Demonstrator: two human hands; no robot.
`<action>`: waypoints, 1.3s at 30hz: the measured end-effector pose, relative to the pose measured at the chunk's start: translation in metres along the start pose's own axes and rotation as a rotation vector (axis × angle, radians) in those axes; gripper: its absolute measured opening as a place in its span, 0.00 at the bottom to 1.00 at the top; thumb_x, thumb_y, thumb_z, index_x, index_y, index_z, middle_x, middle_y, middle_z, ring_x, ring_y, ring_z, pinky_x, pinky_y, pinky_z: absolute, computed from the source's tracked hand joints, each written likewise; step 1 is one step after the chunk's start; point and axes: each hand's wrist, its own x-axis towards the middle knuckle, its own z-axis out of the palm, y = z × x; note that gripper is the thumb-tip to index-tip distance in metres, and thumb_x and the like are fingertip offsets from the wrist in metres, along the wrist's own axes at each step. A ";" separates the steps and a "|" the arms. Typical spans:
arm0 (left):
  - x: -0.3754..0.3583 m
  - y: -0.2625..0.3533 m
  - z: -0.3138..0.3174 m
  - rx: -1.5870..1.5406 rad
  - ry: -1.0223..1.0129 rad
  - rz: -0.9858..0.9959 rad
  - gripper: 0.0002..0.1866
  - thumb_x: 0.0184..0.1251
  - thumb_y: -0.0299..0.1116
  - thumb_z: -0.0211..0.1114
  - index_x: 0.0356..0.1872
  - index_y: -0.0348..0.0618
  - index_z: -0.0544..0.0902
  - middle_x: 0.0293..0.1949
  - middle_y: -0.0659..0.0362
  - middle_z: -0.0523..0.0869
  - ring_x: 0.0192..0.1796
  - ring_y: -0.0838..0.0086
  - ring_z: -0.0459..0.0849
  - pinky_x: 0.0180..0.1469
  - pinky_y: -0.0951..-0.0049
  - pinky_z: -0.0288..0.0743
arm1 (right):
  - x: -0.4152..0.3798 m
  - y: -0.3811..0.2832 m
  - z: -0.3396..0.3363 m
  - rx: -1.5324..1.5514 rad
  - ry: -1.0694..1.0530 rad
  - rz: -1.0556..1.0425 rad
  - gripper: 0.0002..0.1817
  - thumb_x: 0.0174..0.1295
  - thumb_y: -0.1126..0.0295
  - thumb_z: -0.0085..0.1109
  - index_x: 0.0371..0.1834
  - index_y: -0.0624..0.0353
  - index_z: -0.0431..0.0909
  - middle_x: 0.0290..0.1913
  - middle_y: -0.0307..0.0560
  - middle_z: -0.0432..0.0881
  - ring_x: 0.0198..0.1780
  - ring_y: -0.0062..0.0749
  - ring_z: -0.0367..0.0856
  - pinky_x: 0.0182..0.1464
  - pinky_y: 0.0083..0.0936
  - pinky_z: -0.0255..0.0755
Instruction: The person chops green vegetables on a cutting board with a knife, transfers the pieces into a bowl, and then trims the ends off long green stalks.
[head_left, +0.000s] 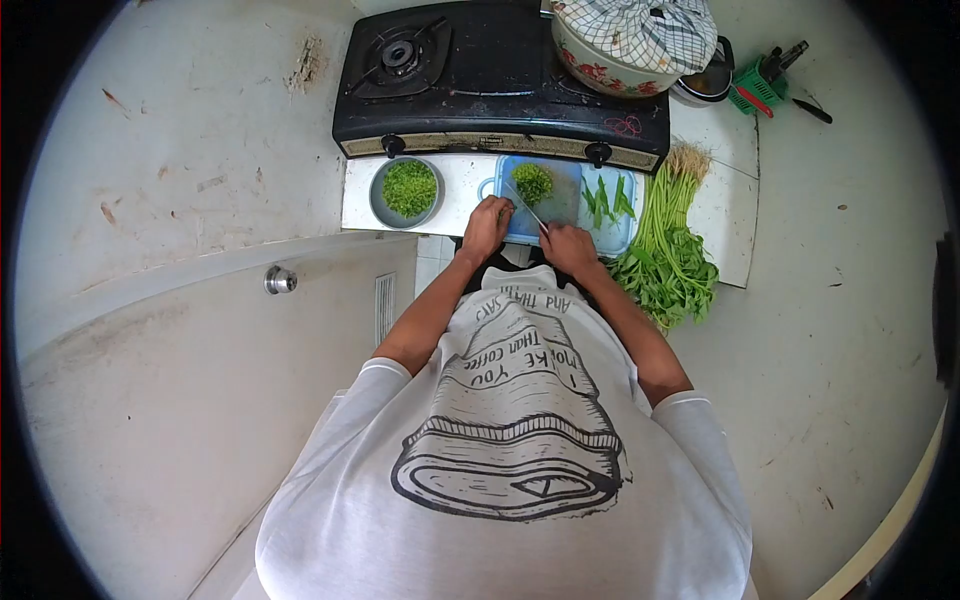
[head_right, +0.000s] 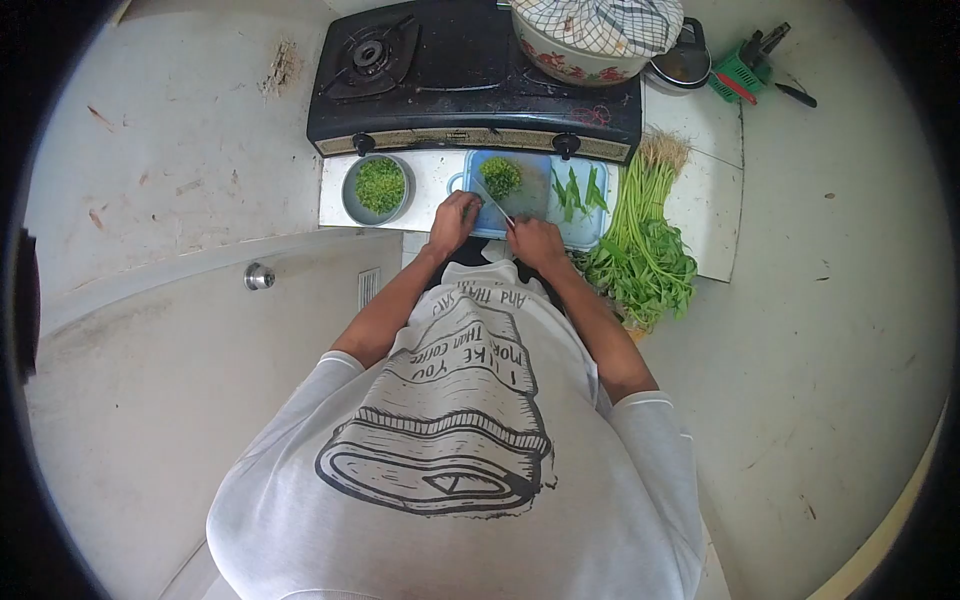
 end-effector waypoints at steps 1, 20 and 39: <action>-0.001 -0.001 0.000 -0.004 -0.002 0.006 0.06 0.67 0.22 0.67 0.43 0.38 0.86 0.40 0.46 0.85 0.44 0.47 0.86 0.48 0.55 0.80 | -0.001 0.000 -0.001 0.004 -0.001 -0.017 0.20 0.73 0.55 0.54 0.42 0.64 0.82 0.30 0.65 0.87 0.33 0.63 0.89 0.41 0.54 0.83; -0.008 -0.001 -0.003 -0.027 0.043 0.049 0.07 0.66 0.20 0.68 0.42 0.37 0.90 0.39 0.47 0.86 0.43 0.49 0.87 0.47 0.58 0.82 | 0.011 -0.010 0.010 -0.044 -0.030 -0.034 0.20 0.73 0.56 0.55 0.41 0.65 0.82 0.32 0.65 0.88 0.36 0.61 0.89 0.42 0.53 0.83; -0.006 0.001 -0.004 -0.017 0.020 0.000 0.07 0.65 0.19 0.66 0.41 0.36 0.88 0.38 0.47 0.87 0.40 0.49 0.88 0.45 0.58 0.82 | 0.009 -0.011 0.018 -0.037 0.011 -0.043 0.19 0.73 0.57 0.55 0.40 0.65 0.81 0.31 0.63 0.88 0.35 0.60 0.90 0.41 0.53 0.83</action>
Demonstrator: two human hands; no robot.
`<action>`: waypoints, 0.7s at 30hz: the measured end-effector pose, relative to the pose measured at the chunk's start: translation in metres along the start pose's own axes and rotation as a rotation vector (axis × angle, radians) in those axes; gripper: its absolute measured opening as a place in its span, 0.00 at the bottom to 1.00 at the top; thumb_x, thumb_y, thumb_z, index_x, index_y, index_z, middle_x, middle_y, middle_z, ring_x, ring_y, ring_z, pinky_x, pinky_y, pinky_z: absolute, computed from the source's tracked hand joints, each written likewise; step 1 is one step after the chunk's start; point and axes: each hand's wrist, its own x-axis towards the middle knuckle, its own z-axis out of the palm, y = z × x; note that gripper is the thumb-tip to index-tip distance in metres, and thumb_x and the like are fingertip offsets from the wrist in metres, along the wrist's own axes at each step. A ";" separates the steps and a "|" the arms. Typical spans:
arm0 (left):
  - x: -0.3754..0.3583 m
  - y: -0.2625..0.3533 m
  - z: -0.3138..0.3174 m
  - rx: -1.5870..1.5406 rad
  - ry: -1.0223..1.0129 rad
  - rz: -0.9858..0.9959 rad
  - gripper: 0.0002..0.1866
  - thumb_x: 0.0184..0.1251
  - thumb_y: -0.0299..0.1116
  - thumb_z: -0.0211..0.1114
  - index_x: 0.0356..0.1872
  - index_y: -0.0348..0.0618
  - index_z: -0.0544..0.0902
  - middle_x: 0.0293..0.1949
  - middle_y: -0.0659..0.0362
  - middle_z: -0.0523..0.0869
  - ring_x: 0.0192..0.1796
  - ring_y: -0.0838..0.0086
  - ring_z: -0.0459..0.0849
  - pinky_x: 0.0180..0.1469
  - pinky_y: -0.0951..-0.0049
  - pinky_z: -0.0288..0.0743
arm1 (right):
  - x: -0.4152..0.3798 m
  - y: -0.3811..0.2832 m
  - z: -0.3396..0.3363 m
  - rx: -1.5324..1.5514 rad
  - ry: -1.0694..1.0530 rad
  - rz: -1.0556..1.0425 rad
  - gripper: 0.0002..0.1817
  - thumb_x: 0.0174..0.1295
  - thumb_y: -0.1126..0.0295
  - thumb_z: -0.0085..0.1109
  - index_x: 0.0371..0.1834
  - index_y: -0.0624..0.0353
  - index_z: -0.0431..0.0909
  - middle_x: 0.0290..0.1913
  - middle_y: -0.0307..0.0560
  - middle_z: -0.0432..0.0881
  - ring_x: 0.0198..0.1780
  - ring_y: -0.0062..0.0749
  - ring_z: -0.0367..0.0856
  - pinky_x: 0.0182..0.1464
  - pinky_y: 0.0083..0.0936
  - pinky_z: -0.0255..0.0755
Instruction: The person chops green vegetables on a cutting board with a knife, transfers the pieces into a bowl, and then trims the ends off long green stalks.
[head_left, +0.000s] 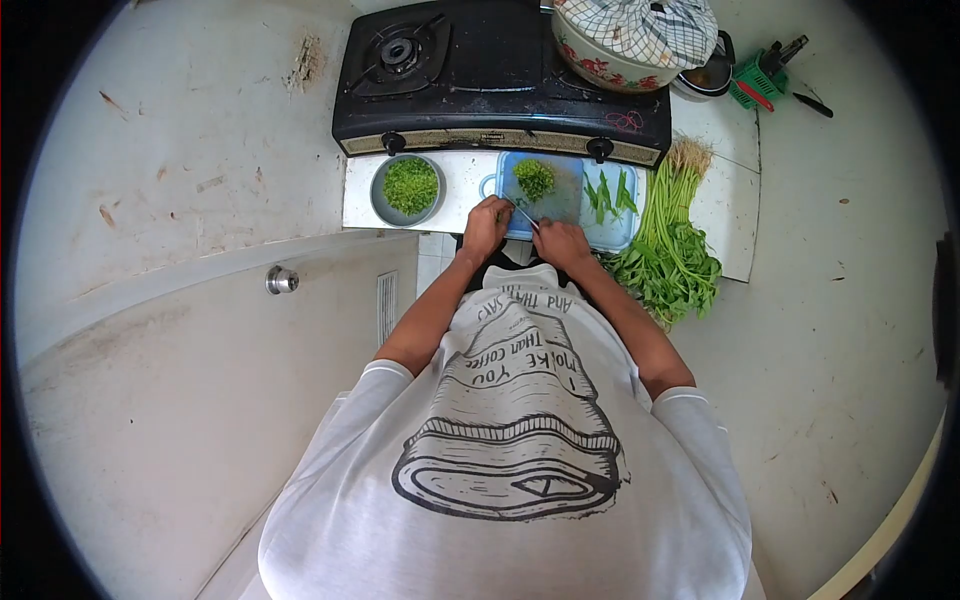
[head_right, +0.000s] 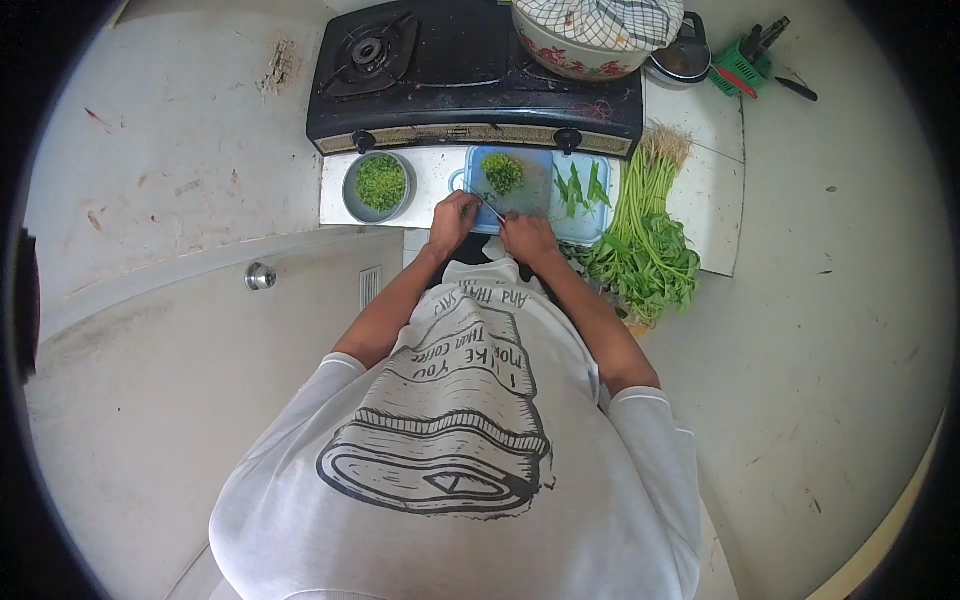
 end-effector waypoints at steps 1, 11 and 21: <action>0.000 0.001 0.000 -0.001 0.004 -0.004 0.07 0.64 0.19 0.66 0.41 0.36 0.88 0.38 0.47 0.87 0.41 0.49 0.88 0.45 0.58 0.82 | 0.001 -0.001 0.000 -0.005 -0.003 0.006 0.19 0.73 0.57 0.55 0.40 0.65 0.81 0.31 0.63 0.88 0.35 0.60 0.90 0.41 0.53 0.83; 0.001 0.001 -0.003 -0.007 -0.014 0.019 0.06 0.62 0.18 0.68 0.39 0.37 0.87 0.36 0.48 0.87 0.40 0.48 0.88 0.44 0.57 0.81 | -0.006 -0.005 -0.012 -0.009 -0.040 0.019 0.19 0.73 0.57 0.53 0.41 0.65 0.83 0.34 0.63 0.89 0.36 0.58 0.90 0.43 0.51 0.84; -0.001 -0.001 0.002 0.032 0.003 0.020 0.06 0.63 0.19 0.68 0.40 0.37 0.88 0.39 0.47 0.85 0.42 0.47 0.86 0.46 0.55 0.81 | -0.003 0.002 0.007 0.022 0.060 -0.057 0.20 0.74 0.57 0.53 0.37 0.66 0.82 0.27 0.64 0.87 0.30 0.59 0.89 0.35 0.50 0.84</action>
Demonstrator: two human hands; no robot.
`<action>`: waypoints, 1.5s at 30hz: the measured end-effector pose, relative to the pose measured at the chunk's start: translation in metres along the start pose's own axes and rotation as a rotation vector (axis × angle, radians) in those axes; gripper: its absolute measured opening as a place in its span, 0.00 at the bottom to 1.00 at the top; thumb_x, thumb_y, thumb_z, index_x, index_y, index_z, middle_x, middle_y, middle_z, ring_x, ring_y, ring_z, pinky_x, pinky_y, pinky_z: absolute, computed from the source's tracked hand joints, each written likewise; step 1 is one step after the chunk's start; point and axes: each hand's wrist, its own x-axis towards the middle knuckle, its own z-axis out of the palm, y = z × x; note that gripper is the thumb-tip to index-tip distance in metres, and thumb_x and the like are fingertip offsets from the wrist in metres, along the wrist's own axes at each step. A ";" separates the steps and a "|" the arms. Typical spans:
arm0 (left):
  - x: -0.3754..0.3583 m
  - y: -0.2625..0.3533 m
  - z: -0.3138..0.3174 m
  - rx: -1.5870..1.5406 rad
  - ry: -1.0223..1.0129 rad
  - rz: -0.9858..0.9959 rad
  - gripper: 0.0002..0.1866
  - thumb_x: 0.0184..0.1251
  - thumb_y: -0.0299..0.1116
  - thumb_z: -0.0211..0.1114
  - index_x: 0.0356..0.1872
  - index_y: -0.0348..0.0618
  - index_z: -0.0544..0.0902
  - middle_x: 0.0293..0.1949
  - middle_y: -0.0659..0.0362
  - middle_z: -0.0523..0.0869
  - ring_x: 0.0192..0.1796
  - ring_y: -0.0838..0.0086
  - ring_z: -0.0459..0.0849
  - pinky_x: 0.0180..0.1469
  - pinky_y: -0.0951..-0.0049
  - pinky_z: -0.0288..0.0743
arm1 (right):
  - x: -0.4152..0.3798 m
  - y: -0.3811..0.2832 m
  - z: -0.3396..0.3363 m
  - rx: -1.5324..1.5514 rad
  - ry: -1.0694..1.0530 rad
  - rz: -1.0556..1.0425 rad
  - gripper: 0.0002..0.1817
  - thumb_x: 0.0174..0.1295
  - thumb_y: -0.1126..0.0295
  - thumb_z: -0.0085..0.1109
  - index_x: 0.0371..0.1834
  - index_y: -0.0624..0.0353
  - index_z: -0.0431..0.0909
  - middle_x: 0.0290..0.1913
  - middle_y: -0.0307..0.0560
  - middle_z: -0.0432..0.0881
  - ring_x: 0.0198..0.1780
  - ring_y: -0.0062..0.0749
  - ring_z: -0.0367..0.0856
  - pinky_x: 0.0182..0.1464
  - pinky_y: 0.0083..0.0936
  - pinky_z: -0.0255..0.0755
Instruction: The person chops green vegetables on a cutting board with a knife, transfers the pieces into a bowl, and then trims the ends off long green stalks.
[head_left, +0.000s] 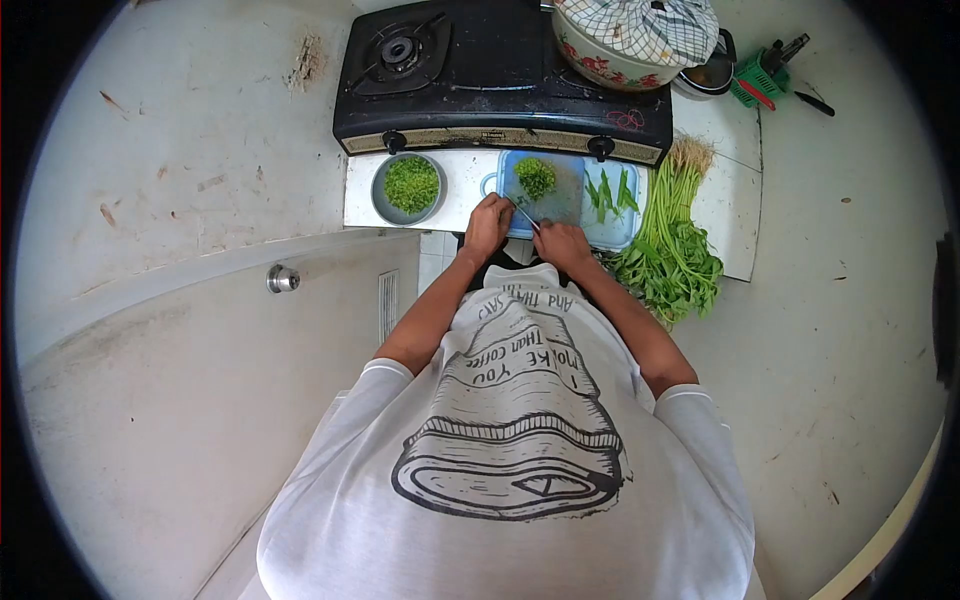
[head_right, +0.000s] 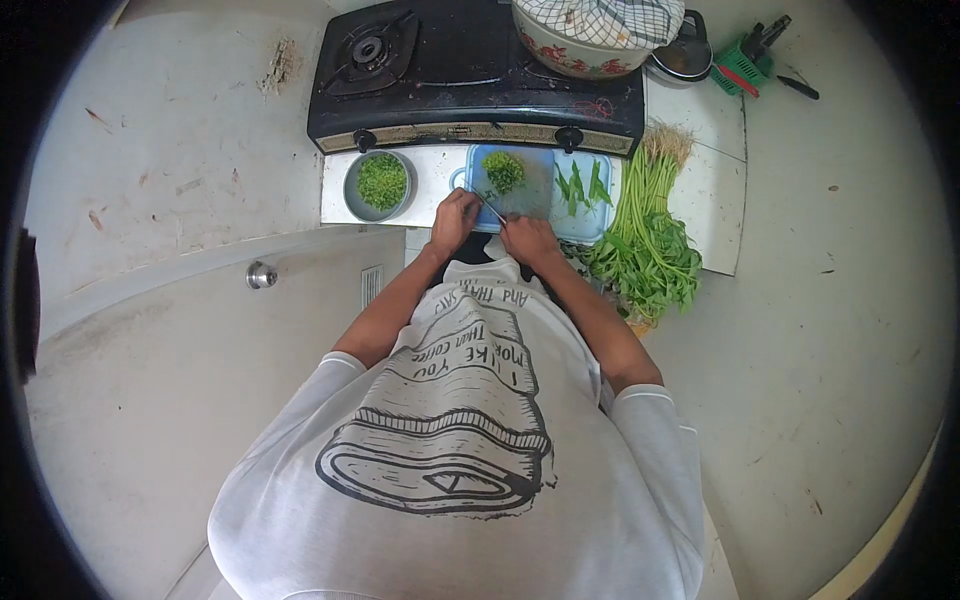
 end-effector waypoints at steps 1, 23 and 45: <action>-0.001 0.001 -0.001 -0.013 0.008 0.010 0.06 0.63 0.19 0.68 0.40 0.38 0.88 0.39 0.47 0.85 0.42 0.47 0.86 0.46 0.55 0.81 | 0.001 -0.001 -0.001 -0.001 0.006 0.003 0.20 0.74 0.57 0.53 0.36 0.66 0.82 0.27 0.63 0.87 0.30 0.59 0.89 0.35 0.50 0.84; -0.002 -0.001 -0.002 -0.006 -0.029 -0.033 0.06 0.63 0.20 0.69 0.40 0.36 0.87 0.37 0.47 0.86 0.38 0.52 0.88 0.43 0.59 0.82 | 0.003 -0.005 -0.009 -0.043 -0.082 0.022 0.19 0.72 0.58 0.55 0.39 0.65 0.83 0.32 0.63 0.89 0.34 0.57 0.91 0.41 0.49 0.84; -0.009 0.000 -0.005 -0.018 -0.038 -0.009 0.08 0.63 0.19 0.68 0.43 0.37 0.88 0.40 0.47 0.85 0.44 0.50 0.87 0.48 0.58 0.82 | 0.000 -0.001 0.000 0.011 -0.041 0.004 0.20 0.73 0.55 0.54 0.39 0.64 0.82 0.29 0.64 0.88 0.32 0.58 0.90 0.38 0.52 0.83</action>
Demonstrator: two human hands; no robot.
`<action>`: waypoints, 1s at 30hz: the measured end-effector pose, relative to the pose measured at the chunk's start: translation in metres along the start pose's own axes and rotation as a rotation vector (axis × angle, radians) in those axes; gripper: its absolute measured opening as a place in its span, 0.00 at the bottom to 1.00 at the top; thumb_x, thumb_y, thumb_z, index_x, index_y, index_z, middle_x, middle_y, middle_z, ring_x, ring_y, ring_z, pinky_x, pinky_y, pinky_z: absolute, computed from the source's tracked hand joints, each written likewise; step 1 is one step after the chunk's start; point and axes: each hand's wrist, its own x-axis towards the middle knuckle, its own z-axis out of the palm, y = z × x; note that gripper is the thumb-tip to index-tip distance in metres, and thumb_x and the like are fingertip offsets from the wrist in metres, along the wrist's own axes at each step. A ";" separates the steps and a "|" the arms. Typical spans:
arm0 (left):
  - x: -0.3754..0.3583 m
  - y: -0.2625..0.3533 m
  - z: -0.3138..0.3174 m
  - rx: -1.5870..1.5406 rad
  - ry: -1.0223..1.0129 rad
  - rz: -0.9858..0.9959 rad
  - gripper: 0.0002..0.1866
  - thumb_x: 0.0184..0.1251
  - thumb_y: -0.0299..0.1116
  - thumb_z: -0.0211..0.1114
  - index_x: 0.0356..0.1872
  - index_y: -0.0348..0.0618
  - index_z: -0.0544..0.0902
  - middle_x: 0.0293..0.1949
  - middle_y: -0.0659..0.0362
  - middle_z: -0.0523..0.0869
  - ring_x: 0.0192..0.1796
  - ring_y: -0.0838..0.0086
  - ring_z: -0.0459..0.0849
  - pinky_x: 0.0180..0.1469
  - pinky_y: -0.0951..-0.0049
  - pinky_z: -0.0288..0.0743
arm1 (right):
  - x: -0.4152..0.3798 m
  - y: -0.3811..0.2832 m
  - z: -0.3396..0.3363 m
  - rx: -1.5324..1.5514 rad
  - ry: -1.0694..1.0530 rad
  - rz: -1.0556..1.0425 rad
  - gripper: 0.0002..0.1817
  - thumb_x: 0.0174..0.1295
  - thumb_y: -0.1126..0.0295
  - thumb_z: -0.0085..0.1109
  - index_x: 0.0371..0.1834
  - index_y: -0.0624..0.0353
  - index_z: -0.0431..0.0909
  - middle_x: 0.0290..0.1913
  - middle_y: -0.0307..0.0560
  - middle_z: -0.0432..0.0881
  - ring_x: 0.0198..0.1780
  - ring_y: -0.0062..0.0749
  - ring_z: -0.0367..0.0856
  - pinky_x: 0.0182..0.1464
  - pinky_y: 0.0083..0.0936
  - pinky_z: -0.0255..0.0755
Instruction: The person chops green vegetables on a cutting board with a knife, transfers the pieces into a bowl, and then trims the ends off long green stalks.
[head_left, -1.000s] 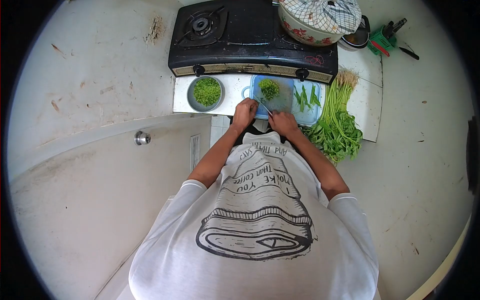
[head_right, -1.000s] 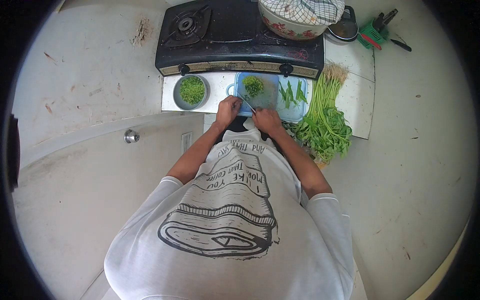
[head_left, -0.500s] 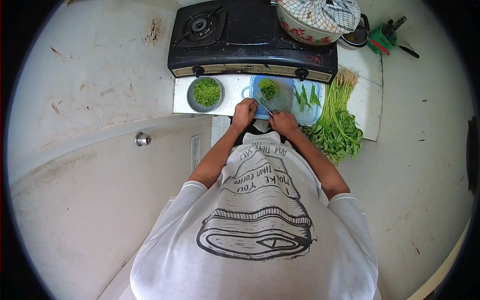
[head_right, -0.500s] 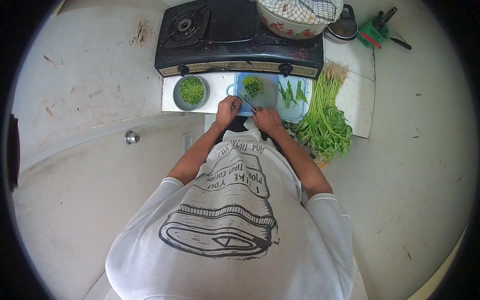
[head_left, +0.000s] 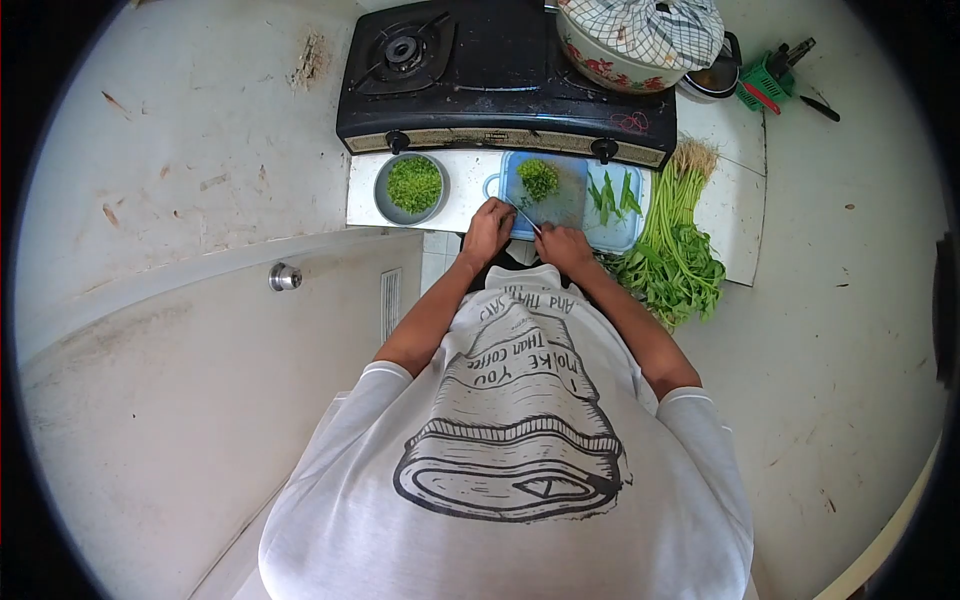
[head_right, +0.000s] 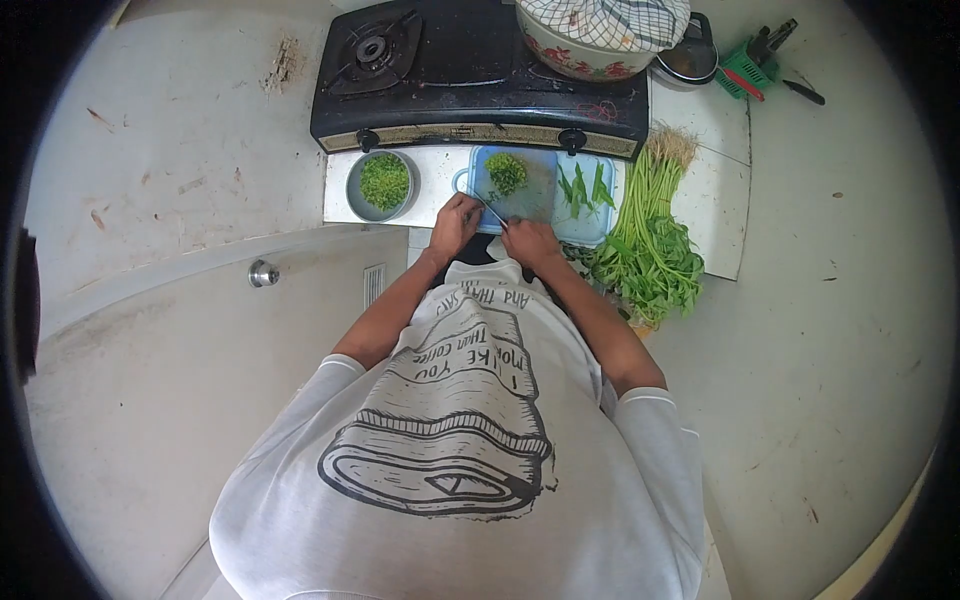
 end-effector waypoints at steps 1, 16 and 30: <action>-0.002 0.001 0.000 0.000 0.007 0.007 0.09 0.63 0.19 0.68 0.43 0.37 0.88 0.40 0.47 0.85 0.44 0.50 0.87 0.49 0.58 0.82 | 0.001 -0.001 0.000 -0.004 0.011 -0.003 0.20 0.73 0.55 0.54 0.39 0.64 0.82 0.29 0.64 0.88 0.32 0.58 0.90 0.38 0.52 0.83; -0.004 -0.008 0.001 -0.019 -0.002 -0.012 0.08 0.64 0.21 0.68 0.43 0.37 0.89 0.38 0.47 0.87 0.42 0.50 0.88 0.46 0.58 0.82 | -0.002 -0.003 -0.002 -0.023 -0.018 -0.013 0.20 0.72 0.56 0.55 0.39 0.65 0.83 0.29 0.64 0.87 0.32 0.59 0.89 0.39 0.52 0.83; -0.002 -0.009 0.003 -0.014 -0.005 -0.007 0.06 0.63 0.20 0.68 0.40 0.37 0.88 0.35 0.47 0.85 0.38 0.50 0.86 0.43 0.58 0.81 | 0.000 -0.001 -0.003 -0.019 0.006 0.019 0.19 0.72 0.56 0.56 0.37 0.64 0.83 0.28 0.62 0.88 0.32 0.58 0.90 0.39 0.52 0.83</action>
